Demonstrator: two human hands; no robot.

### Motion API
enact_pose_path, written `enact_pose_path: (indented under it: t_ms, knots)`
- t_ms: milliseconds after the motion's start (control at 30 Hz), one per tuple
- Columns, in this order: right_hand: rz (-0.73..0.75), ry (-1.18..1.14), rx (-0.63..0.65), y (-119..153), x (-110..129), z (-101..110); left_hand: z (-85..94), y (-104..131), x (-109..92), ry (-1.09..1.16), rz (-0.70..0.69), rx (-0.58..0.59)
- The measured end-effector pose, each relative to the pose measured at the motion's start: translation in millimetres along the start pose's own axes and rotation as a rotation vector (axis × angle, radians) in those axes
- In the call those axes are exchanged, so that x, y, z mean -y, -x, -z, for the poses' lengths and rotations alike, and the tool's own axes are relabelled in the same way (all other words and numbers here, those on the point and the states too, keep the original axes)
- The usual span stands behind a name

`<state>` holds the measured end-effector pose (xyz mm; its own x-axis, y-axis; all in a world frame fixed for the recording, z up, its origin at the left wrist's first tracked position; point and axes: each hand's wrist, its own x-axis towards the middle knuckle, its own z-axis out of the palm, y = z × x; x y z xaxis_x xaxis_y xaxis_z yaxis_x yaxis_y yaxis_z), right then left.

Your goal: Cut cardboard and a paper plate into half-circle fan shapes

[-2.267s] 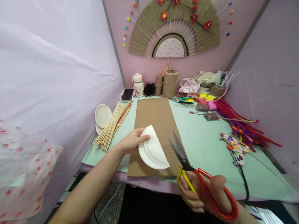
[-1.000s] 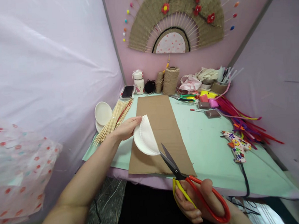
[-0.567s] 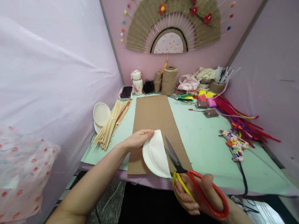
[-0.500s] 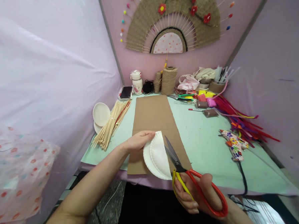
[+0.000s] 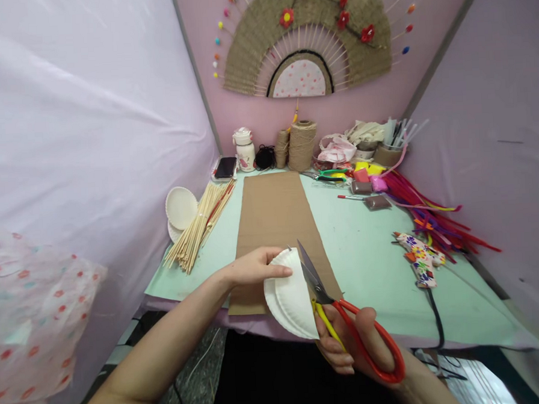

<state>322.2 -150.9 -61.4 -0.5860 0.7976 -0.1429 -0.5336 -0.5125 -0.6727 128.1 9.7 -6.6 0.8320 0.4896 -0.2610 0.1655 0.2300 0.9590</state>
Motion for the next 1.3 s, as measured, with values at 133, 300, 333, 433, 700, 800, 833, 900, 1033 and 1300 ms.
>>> enact_pose_path:
  t_ms: [133, 300, 333, 433, 700, 800, 833, 900, 1033, 1300]
  knots:
    - [0.005, 0.009, -0.021, 0, 1, -2, -2.2, 0, 0, 0.027, 0.033, -0.002]
    - [0.001, 0.010, -0.074, 0, 3, -6, -2.9, -1, -1, 0.000, 0.014, -0.026]
    - [-0.014, 0.014, -0.085, 0, 5, -7, -2.1, -1, -2, -0.022, 0.015, -0.036]
    - [0.019, 0.034, -0.143, 7, 17, -7, 1.7, 2, -1, -0.137, 0.039, -0.075]
    - [0.241, 0.618, -0.596, 9, 79, 10, 6.7, 5, 6, -0.044, 0.014, -0.188]
    - [0.076, 1.265, -1.054, -18, 96, 33, 6.7, 1, -1, -0.068, -0.007, -0.195]
    - [-0.007, 1.443, -1.175, -27, 101, 42, 7.0, 1, -2, -0.079, -0.018, -0.208]
    - [-0.118, 1.720, -1.265, -43, 109, 59, 8.2, 0, -5, -0.098, -0.039, -0.269]
    - [-0.189, 1.971, -1.301, -57, 109, 74, 11.3, 0, -2, -0.152, -0.054, -0.411]
    - [-0.143, 2.026, -1.260, -49, 106, 69, 13.1, -6, 1, -0.228, -0.041, -0.508]
